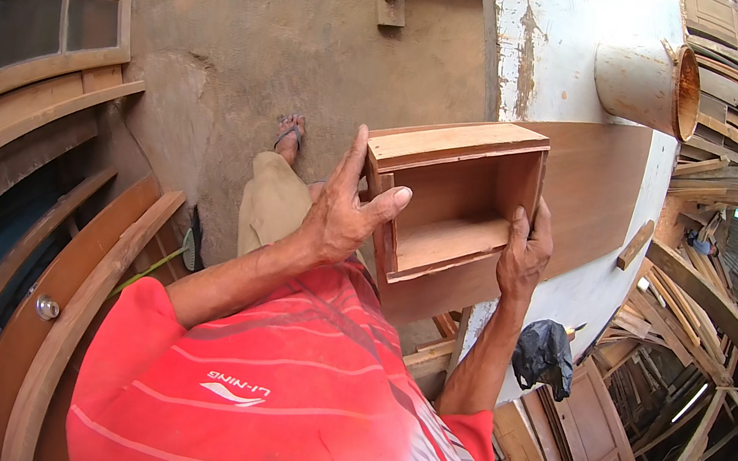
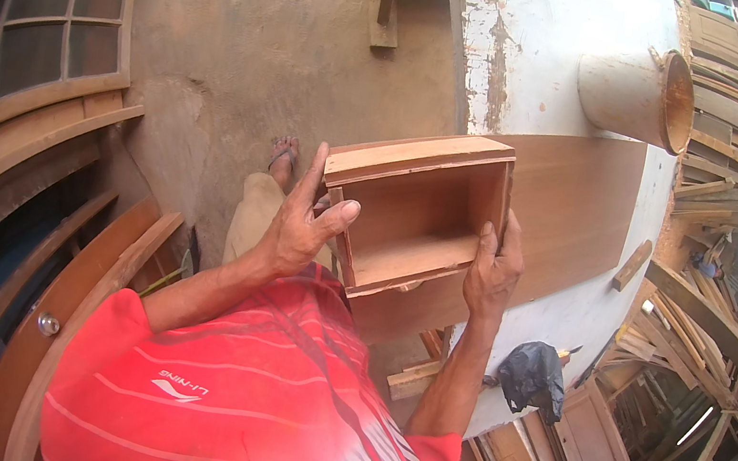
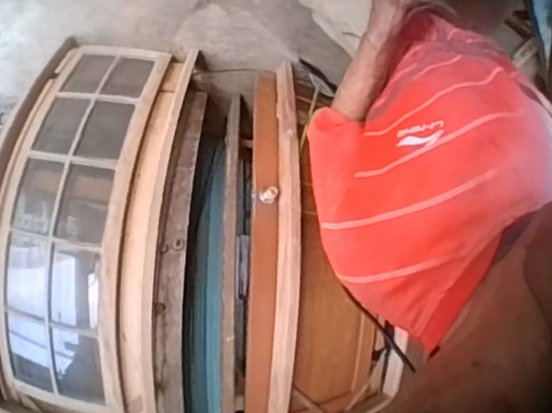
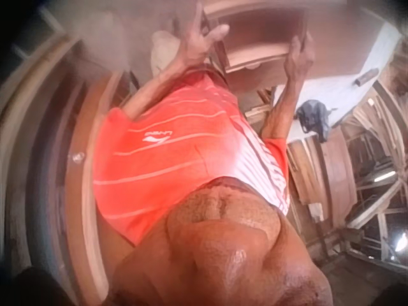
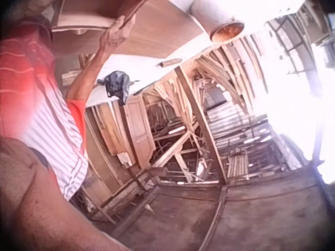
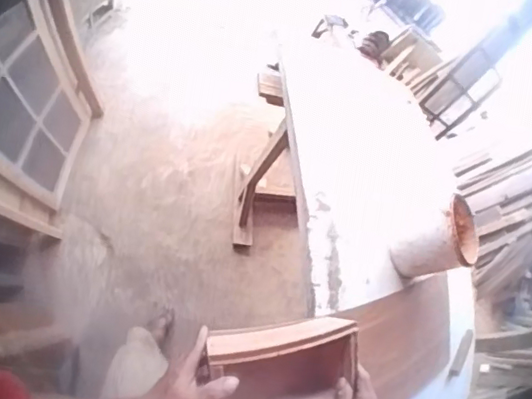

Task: The person constructs a small wooden frame by hammering nails into the joints of wooden boards and then fits a bottom panel onto the structure.

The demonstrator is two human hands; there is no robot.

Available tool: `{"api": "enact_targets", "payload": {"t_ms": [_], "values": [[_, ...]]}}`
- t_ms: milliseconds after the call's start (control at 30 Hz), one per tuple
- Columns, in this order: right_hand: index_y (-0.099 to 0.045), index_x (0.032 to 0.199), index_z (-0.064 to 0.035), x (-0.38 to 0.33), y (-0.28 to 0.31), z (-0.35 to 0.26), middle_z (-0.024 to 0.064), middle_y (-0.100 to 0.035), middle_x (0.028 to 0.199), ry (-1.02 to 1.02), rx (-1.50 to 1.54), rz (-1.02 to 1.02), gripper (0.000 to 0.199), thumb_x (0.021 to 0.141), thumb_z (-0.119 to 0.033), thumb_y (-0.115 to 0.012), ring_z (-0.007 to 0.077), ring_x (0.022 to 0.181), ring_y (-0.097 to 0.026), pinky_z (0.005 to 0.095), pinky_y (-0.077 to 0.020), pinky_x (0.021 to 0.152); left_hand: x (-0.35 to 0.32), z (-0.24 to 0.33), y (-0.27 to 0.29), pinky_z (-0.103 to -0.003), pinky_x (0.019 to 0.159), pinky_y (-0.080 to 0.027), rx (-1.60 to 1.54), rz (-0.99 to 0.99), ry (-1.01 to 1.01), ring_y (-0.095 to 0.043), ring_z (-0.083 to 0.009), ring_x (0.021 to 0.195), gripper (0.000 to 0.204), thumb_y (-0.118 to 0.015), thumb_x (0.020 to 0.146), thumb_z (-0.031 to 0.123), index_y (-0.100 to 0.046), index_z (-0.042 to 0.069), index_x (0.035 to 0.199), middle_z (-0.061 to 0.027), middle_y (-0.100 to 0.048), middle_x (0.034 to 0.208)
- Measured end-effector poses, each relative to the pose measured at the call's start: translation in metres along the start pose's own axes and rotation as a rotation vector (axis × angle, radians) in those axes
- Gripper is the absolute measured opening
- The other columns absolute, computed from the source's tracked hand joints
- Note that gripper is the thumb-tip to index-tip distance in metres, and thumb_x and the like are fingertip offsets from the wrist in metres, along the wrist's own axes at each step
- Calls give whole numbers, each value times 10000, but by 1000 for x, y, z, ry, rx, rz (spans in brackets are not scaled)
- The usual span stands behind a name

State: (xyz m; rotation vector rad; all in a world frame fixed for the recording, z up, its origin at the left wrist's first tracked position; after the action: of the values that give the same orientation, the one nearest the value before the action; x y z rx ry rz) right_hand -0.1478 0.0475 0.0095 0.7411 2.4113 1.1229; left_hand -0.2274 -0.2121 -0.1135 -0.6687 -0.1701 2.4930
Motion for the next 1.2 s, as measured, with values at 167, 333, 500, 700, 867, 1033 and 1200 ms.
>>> {"api": "enact_targets", "payload": {"t_ms": [167,333,500,700,867,1033,1200], "values": [[-593,1402,5,-1,-3,0,161,-719,1230,-4,-1,7,359,1076,-142,-560,237,1128,-669,360,-500,990,-2,10,4,-433,1163,-423,-89,63,-10,-459,-390,1444,1162,-744,910,579,-150,-152,1590,-334,-412,1551],[-589,1414,5,-2,-5,-1,159,-717,1240,-25,0,8,371,1081,-155,-553,236,1138,-664,359,-493,1000,2,4,4,-431,1178,-397,-41,-8,-7,-445,-374,1439,1113,-728,968,494,-39,-67,1638,-306,-368,1570],[-585,1416,15,-3,-4,1,161,-716,1242,-31,4,28,377,1081,-156,-555,236,1143,-663,354,-493,997,1,7,3,-434,1180,-392,-64,-10,7,-472,-364,1415,1108,-743,964,473,-43,-56,1641,-296,-390,1558],[-609,1385,25,-2,-4,-4,121,-719,1213,-32,-8,34,364,1082,-172,-570,191,1097,-648,328,-493,980,-1,17,4,-409,1118,-480,-290,92,-43,-547,-335,1356,1182,-816,907,460,-73,-157,1590,-315,-506,1467],[-600,1393,25,-3,-4,-2,136,-719,1214,-27,-3,44,367,1081,-166,-567,203,1097,-657,340,-495,986,-2,17,0,-426,1195,-373,-287,30,45,-434,-338,1448,1159,-780,944,439,-8,-88,1628,-293,-352,1597],[-577,1415,25,-4,-6,0,158,-720,1222,-55,14,19,375,1082,-144,-554,221,1117,-666,354,-496,997,0,0,6,-418,1172,-403,-53,43,50,-482,-355,1416,1200,-774,906,553,-91,-151,1597,-322,-471,1504],[-579,1414,22,-1,-5,-4,147,-717,1215,-46,-28,-23,370,1084,-143,-549,212,1112,-662,346,-495,994,0,-2,3,-418,1175,-398,-38,1,46,-481,-355,1411,1156,-757,951,484,-21,-100,1626,-321,-398,1555]]}}
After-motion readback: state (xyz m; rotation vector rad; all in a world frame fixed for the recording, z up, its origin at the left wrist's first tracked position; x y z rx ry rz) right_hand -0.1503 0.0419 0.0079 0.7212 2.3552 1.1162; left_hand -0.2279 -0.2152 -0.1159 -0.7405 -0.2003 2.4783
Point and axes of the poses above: each hand's wrist, its own x-axis towards the middle knuckle, its own y-axis out of the back of the hand, z = x × y, the point moved 9 cm from there along x, towards the middle knuckle
